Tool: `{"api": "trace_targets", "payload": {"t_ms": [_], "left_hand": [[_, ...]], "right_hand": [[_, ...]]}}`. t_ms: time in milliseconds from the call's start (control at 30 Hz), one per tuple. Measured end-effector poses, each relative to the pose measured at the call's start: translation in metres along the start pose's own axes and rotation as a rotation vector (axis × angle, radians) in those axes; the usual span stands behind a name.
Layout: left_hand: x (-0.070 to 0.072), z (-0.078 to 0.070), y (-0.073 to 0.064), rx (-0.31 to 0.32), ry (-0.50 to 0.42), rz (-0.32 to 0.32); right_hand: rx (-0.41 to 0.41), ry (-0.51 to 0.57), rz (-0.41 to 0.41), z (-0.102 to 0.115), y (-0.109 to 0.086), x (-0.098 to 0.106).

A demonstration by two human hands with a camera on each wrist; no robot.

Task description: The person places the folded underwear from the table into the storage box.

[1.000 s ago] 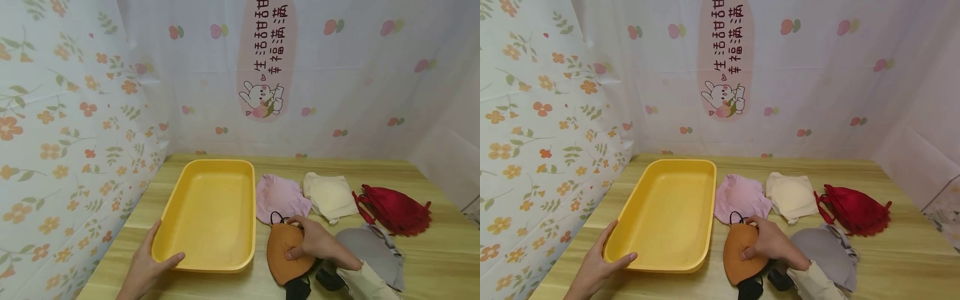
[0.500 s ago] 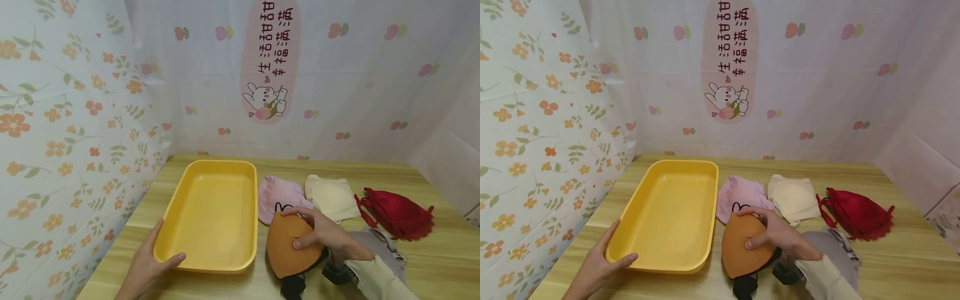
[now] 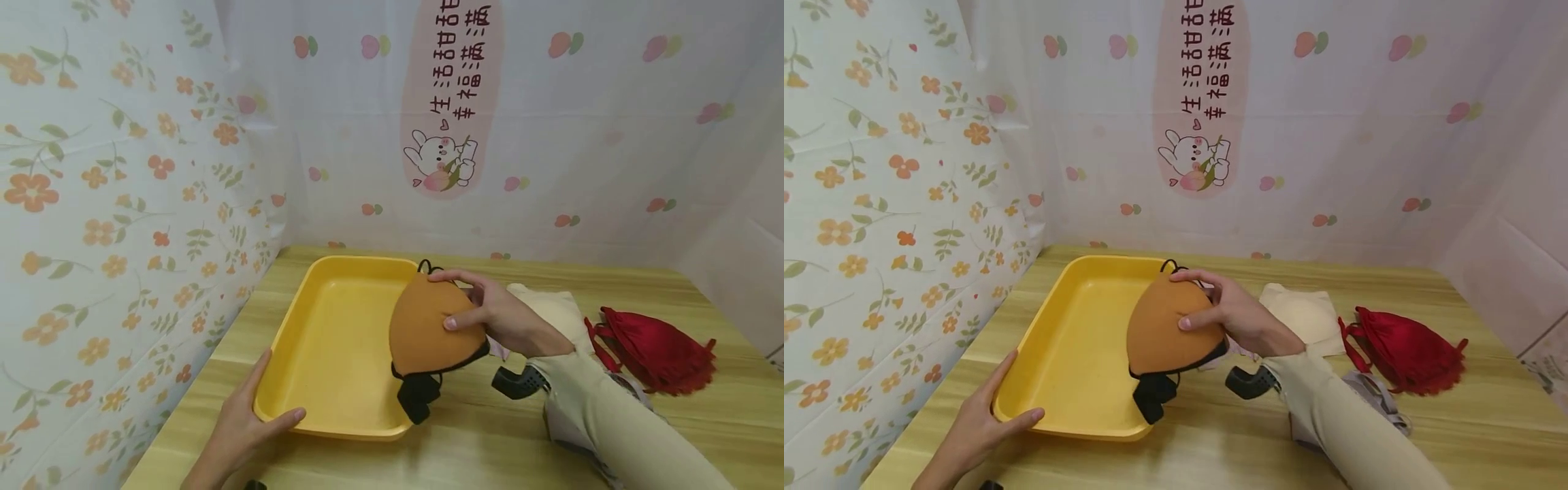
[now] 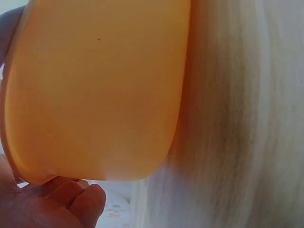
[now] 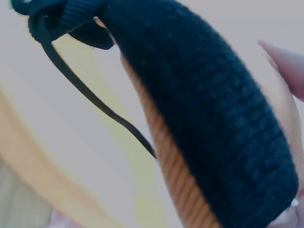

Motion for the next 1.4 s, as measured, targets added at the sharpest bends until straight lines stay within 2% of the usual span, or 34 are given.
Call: {"api": "trace_targets", "payload": {"t_ms": [133, 300, 400, 533, 667, 767, 833, 1000, 1100, 1267, 1400], "left_hand": [[0.002, 0.001, 0.000, 0.028, 0.016, 0.012], [0.002, 0.001, 0.001, 0.064, 0.044, 0.034], [0.005, -0.001, 0.001, 0.063, 0.065, 0.035], [0.009, -0.006, 0.001, 0.051, 0.086, 0.032], [0.007, -0.005, 0.002, 0.057, 0.076, 0.052], [0.004, -0.004, 0.003, 0.075, 0.064, 0.077], [0.003, -0.003, 0.003, 0.086, 0.063, 0.089], [0.002, -0.002, 0.002, 0.103, 0.072, 0.102], [0.001, -0.001, 0.002, 0.104, 0.084, 0.103], [0.000, -0.001, 0.002, 0.104, 0.094, 0.105], [0.002, -0.003, 0.002, 0.089, 0.117, 0.082]], "right_hand": [[-0.019, 0.055, -0.058, -0.002, 0.040, -0.011], [-0.078, 0.086, -0.158, -0.018, 0.082, -0.018], [-0.082, 0.106, -0.224, -0.030, 0.105, -0.020], [-0.060, 0.140, -0.414, -0.044, 0.128, -0.011], [-0.073, 0.158, -0.623, -0.060, 0.141, -0.004], [-0.101, 0.130, -0.686, -0.071, 0.149, -0.006], [-0.129, 0.033, -0.671, -0.075, 0.156, -0.009], [-0.240, -0.513, -0.530, -0.075, 0.172, -0.014], [-0.320, -0.760, -0.492, -0.075, 0.176, -0.013], [-0.420, -0.955, -0.448, -0.074, 0.181, -0.011], [-0.424, -1.021, -0.403, -0.067, 0.182, -0.010]]}}
Point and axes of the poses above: each hand's wrist, its own y-axis towards the middle knuckle, its own x-axis out of the back of the hand, z = x × y, the point moved 9 cm from there along y, towards the middle knuckle, and after that the axes turned 14 degrees about z, right-handed, at the moved point
